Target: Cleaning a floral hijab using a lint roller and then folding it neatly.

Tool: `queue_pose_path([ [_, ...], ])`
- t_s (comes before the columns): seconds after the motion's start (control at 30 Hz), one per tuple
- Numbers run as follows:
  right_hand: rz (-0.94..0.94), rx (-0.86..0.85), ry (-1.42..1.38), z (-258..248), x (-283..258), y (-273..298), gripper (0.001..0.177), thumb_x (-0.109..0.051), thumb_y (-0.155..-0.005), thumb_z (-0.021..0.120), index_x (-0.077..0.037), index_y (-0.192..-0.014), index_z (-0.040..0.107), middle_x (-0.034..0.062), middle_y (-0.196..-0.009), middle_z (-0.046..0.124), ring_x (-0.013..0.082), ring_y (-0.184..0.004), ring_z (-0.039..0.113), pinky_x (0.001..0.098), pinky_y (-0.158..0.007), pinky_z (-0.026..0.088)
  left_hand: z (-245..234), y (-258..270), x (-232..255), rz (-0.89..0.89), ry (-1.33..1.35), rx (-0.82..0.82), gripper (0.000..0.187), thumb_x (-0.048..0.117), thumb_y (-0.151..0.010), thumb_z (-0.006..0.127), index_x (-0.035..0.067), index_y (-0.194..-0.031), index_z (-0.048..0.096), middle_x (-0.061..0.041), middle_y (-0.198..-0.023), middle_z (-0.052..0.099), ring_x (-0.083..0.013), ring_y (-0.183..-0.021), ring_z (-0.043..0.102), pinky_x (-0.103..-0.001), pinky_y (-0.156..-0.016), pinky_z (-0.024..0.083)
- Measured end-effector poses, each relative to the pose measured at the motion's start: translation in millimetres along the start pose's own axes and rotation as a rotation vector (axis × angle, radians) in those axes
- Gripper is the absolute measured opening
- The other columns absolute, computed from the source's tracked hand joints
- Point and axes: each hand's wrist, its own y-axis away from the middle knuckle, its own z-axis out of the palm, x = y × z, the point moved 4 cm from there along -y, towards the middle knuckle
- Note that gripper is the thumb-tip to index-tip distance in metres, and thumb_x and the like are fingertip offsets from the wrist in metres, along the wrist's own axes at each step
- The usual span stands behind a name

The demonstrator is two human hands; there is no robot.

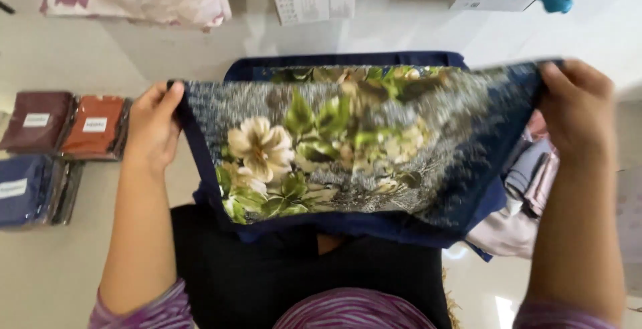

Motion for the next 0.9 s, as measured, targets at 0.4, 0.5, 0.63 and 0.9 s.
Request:
queue_pose_path([
  [0.4, -0.119, 0.409, 0.936, -4, 191, -159, 0.019, -0.035, -0.101, 0.08, -0.018, -0.095, 0.074, 0.0035, -0.083, 0.071, 0.0336, -0.087, 0.072, 0.0441, -0.072, 0.047, -10, -183, -156, 0.229, -0.804, 0.256, 0.029, 0.047, -0.099, 0.078, 0.019, -0.101, 0.074, -0.002, -0.091, 0.068, -0.0237, -0.091, 0.068, -0.039, -0.082, 0.053],
  [0.5, -0.081, 0.399, 1.041, 24, 194, -150, 0.021, -0.028, -0.103, 0.074, -0.008, -0.1, 0.072, 0.0172, -0.09, 0.073, 0.0475, -0.092, 0.07, 0.0572, -0.076, 0.053, 5, -168, -159, 0.216, -0.998, 0.253, 0.036, 0.049, -0.104, 0.071, 0.013, -0.104, 0.073, -0.012, -0.1, 0.072, -0.0362, -0.098, 0.071, -0.05, -0.086, 0.055],
  [0.63, 0.009, 0.341, 1.355, 59, 191, -140, 0.023, -0.029, -0.113, 0.051, -0.006, -0.111, 0.057, 0.0232, -0.096, 0.071, 0.0515, -0.089, 0.071, 0.0616, -0.078, 0.056, 32, -148, -150, 0.526, -1.418, 0.275, 0.024, 0.033, -0.112, 0.065, 0.01, -0.106, 0.068, -0.007, -0.092, 0.067, -0.0222, -0.06, 0.067, -0.032, -0.053, 0.057],
  [0.9, 0.053, 0.312, 1.553, 54, 204, -144, 0.024, -0.031, -0.114, 0.044, -0.009, -0.114, 0.052, 0.0162, -0.101, 0.068, 0.0486, -0.085, 0.072, 0.057, -0.077, 0.059, 34, -144, -151, 0.566, -1.64, 0.271, 0.029, 0.042, -0.109, 0.065, 0.014, -0.112, 0.068, -0.004, -0.105, 0.068, -0.0256, -0.062, 0.072, -0.035, -0.05, 0.059],
])
